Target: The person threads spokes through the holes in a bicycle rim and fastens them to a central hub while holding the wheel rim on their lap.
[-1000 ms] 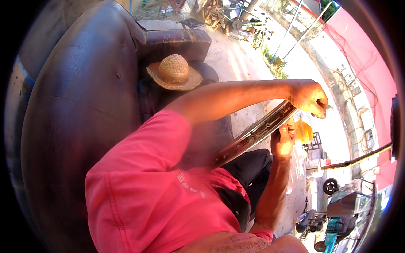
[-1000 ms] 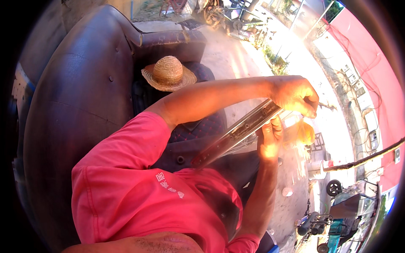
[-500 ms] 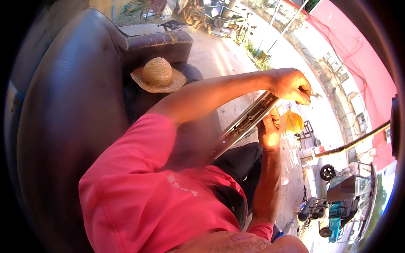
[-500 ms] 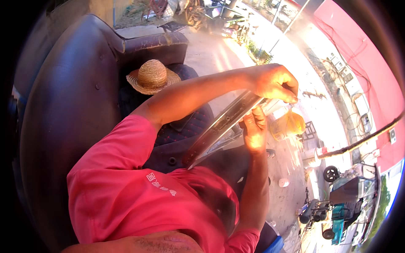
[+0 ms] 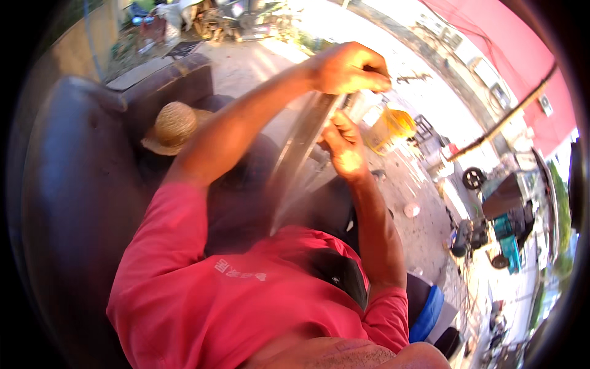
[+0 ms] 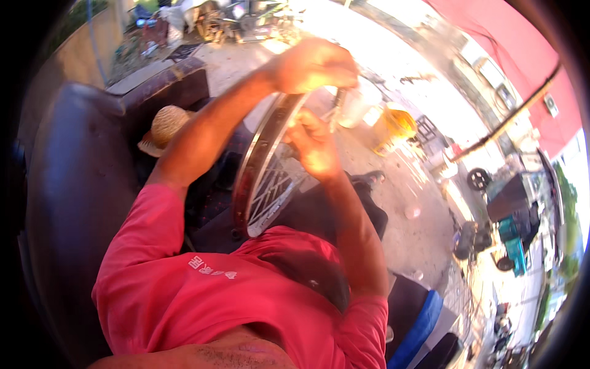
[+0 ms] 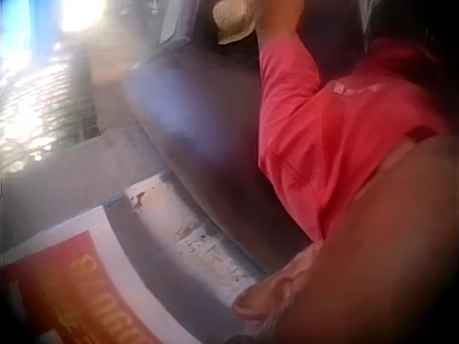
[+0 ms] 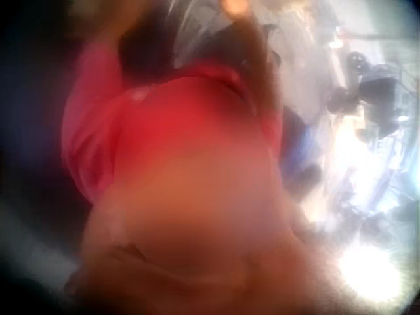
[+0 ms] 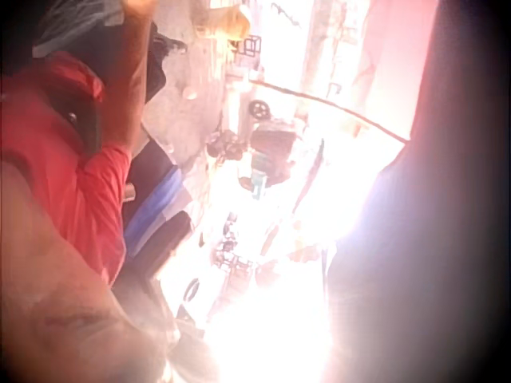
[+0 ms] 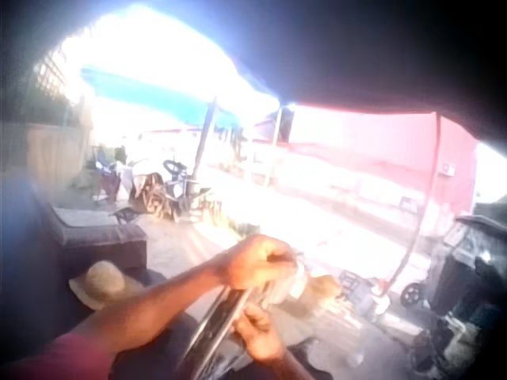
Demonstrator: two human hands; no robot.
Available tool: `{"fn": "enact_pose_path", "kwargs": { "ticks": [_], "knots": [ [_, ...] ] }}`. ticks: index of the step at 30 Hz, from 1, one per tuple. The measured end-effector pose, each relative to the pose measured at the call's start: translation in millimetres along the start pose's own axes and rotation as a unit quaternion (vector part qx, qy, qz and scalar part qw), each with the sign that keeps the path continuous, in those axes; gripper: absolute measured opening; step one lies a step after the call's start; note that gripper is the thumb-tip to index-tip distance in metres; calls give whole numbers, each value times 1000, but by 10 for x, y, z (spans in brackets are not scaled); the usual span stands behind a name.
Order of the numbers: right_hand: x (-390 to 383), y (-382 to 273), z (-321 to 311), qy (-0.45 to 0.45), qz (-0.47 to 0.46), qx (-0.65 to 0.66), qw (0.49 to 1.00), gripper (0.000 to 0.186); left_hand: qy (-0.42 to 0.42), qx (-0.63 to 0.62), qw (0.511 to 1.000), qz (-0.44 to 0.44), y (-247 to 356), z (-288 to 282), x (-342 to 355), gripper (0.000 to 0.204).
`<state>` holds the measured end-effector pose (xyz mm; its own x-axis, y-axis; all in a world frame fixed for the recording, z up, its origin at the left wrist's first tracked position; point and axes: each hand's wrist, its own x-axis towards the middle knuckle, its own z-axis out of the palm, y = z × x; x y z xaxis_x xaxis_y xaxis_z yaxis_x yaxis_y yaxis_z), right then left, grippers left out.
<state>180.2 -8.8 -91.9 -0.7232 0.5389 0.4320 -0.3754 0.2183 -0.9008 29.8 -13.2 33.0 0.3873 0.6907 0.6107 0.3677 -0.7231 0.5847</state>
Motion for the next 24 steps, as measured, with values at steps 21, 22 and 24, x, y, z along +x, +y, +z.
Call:
{"fn": "enact_pose_path", "kwargs": {
  "ticks": [21,22,24],
  "knots": [
    [10,132,39,-18,-88,8,996,24,-18,360,932,35,543,28,-1015,17],
    [3,124,49,-16,-89,7,996,24,-17,372,927,40,565,39,-1009,17],
    [10,146,27,-30,-84,19,996,21,-14,342,939,27,567,17,-977,16]
  ]
}}
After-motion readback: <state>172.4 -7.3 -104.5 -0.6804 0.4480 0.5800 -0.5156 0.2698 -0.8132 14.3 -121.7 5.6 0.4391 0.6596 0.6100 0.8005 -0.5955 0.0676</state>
